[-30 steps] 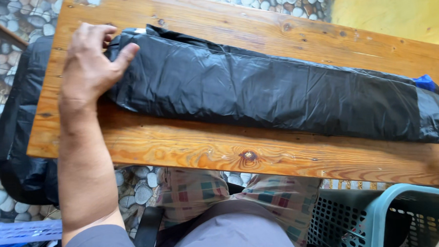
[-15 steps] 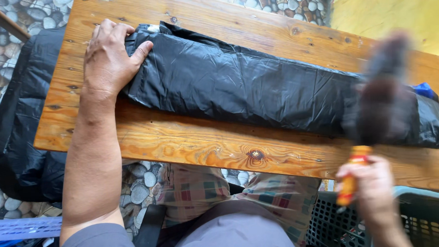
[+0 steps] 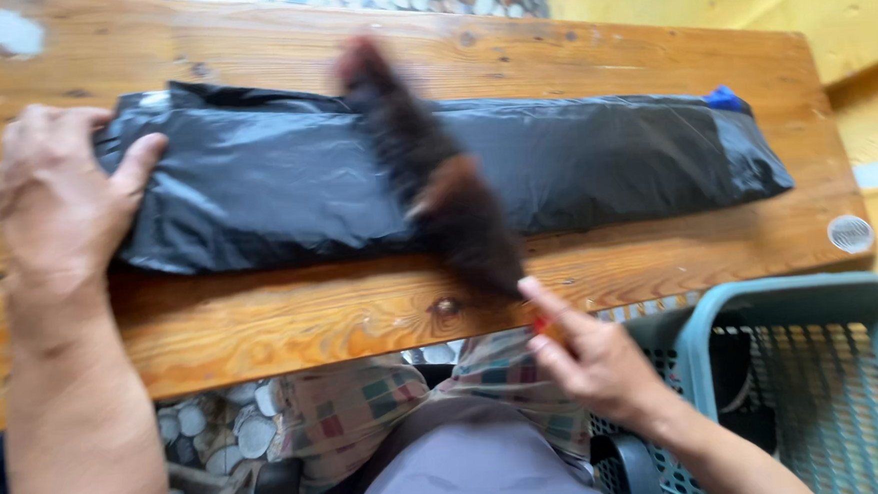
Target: The person folds a large black plastic sheet on a wooden table, using a brush to smooth it out. They then place the folded sheet into a black bag, secure it with a blue strap, and place it in a basket.
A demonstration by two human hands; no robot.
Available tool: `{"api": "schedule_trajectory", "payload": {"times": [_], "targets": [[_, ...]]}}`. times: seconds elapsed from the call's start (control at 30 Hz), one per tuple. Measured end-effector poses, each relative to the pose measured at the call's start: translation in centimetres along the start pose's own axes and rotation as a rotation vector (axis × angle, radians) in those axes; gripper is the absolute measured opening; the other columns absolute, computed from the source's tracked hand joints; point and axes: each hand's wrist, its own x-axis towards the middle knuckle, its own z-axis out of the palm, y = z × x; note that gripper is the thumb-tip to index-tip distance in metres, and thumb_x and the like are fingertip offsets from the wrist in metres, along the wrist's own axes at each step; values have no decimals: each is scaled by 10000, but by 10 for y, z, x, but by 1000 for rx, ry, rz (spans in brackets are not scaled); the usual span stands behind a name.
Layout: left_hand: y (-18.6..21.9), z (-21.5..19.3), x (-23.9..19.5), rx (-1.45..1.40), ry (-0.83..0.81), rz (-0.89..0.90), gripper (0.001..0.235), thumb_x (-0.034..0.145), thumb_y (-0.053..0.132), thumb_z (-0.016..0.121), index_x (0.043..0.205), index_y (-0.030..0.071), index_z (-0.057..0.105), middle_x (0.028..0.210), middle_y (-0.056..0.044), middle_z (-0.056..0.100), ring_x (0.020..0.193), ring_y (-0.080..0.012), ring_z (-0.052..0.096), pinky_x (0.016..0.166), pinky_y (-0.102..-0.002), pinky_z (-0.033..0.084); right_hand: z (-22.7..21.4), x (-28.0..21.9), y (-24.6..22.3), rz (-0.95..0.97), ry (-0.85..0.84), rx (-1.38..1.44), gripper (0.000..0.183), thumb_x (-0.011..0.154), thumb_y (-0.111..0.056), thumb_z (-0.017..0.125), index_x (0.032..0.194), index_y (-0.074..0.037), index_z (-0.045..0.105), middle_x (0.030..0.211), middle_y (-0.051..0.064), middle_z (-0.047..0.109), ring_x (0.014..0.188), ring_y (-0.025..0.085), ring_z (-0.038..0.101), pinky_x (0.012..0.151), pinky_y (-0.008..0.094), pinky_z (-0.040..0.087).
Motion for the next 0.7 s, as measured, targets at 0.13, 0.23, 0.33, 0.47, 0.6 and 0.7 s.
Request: {"api": "schedule_trajectory", "payload": {"times": [0.13, 0.23, 0.33, 0.47, 0.6, 0.7], "targets": [[-6, 5, -2, -123, -18, -3, 453, 1207, 403, 832, 1339, -27, 776, 1229, -241, 636, 1194, -402, 607, 1047, -454, 469, -71, -14, 65, 535, 395, 107, 665, 939, -193, 630, 1581, -285, 484, 1286, 16, 680, 494, 182, 510, 495, 326, 491], [-11, 20, -3, -327, 1, -19, 420, 1213, 232, 865, 1335, -146, 729, 1248, -318, 623, 1198, -447, 606, 1053, -483, 466, -107, -35, 166, 435, 679, -54, 666, 1008, -222, 675, 1623, -52, 482, 1151, 142, 707, 946, 172, 630, 883, 317, 464], [-13, 27, -5, -390, 11, -18, 427, 1214, 173, 875, 1342, -188, 686, 1231, -336, 630, 1191, -442, 606, 1029, -482, 496, -97, -41, 119, 503, 684, -185, 703, 1000, -288, 639, 1615, -17, 434, 1215, 243, 704, 972, 385, 694, 847, 488, 500], [-3, 6, -4, -261, 6, -13, 411, 1208, 251, 863, 1324, -125, 745, 1229, -293, 647, 1222, -430, 604, 1070, -469, 462, -13, -42, 54, 505, 419, -81, 723, 924, -374, 588, 1587, -172, 384, 997, 157, 767, 762, 327, 748, 725, 426, 572], [0, 3, -1, -1, 31, -12, 405, 1189, 454, 819, 1280, 60, 792, 1153, -186, 673, 1102, -381, 627, 925, -458, 510, 39, -42, 13, -194, -14, -29, 750, 931, -305, 599, 1594, -180, 271, 1388, 71, 692, 785, 315, 816, 763, 376, 633], [1, 1, 1, -48, 52, -29, 368, 1148, 408, 822, 1223, 50, 774, 1119, -192, 669, 1067, -392, 623, 895, -474, 500, 61, -34, 0, -217, 2, 41, 795, 956, -317, 559, 1617, -87, 183, 1108, 166, 744, 782, 392, 769, 761, 450, 582]]}}
